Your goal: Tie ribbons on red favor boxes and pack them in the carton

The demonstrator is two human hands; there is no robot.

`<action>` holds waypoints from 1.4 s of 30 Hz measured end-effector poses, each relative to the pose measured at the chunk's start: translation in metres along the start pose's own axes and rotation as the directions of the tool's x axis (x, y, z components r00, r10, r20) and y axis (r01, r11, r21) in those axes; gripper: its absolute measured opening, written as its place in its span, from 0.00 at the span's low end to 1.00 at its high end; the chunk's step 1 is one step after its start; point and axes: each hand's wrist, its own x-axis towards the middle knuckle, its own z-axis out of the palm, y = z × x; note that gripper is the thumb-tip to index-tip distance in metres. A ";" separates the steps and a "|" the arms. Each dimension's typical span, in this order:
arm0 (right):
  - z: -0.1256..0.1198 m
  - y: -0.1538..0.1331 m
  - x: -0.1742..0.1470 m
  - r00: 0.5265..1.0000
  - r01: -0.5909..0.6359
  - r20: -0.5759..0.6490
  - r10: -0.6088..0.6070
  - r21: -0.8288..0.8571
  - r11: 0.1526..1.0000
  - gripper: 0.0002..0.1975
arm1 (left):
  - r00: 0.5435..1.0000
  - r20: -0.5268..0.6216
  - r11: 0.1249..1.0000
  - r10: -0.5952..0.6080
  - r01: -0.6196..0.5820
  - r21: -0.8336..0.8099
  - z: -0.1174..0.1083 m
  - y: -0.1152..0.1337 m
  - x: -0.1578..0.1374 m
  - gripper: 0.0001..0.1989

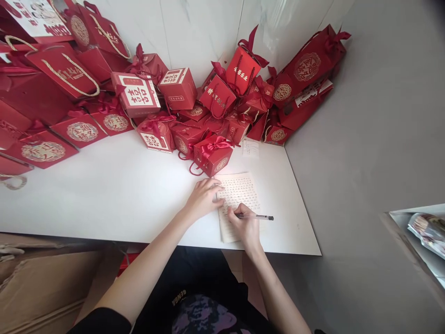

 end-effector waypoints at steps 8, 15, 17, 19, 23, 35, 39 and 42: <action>0.000 -0.001 0.000 1.000 0.010 -0.020 -0.011 -0.045 0.999 0.17 | 1.000 -0.002 1.000 0.010 -0.010 -0.008 0.000 0.001 0.001 0.13; 0.000 -0.001 0.000 0.998 -0.041 -0.057 0.040 -0.008 0.999 0.16 | 0.999 -0.037 0.999 0.038 -0.039 -0.006 0.002 -0.001 -0.001 0.13; 0.000 0.000 -0.001 0.996 -0.056 -0.077 0.055 -0.009 0.998 0.17 | 0.998 -0.044 0.999 0.041 -0.041 -0.004 0.002 -0.001 -0.001 0.13; 0.001 0.001 -0.001 0.996 -0.054 -0.078 0.053 -0.017 0.998 0.17 | 0.998 -0.043 0.999 0.038 -0.038 -0.003 0.002 -0.002 -0.001 0.13; 0.001 0.001 -0.001 0.997 -0.043 -0.070 0.042 -0.016 0.999 0.17 | 0.999 -0.033 1.000 0.029 -0.030 -0.004 0.001 -0.001 0.000 0.13; -0.007 -0.008 -0.004 0.990 -0.046 -0.127 0.064 0.136 0.990 0.18 | 0.999 -0.021 0.998 0.038 -0.039 -0.048 0.001 -0.001 0.000 0.13; -0.024 0.007 -0.008 0.973 0.016 -0.231 -0.011 0.020 1.000 0.18 | 1.000 -0.008 0.998 0.014 -0.015 -0.064 -0.002 0.001 -0.003 0.12; -0.050 0.040 0.012 0.958 0.075 -0.254 -0.136 -0.238 0.968 0.17 | 0.999 -0.041 0.993 0.013 -0.018 -0.120 0.000 0.000 -0.007 0.12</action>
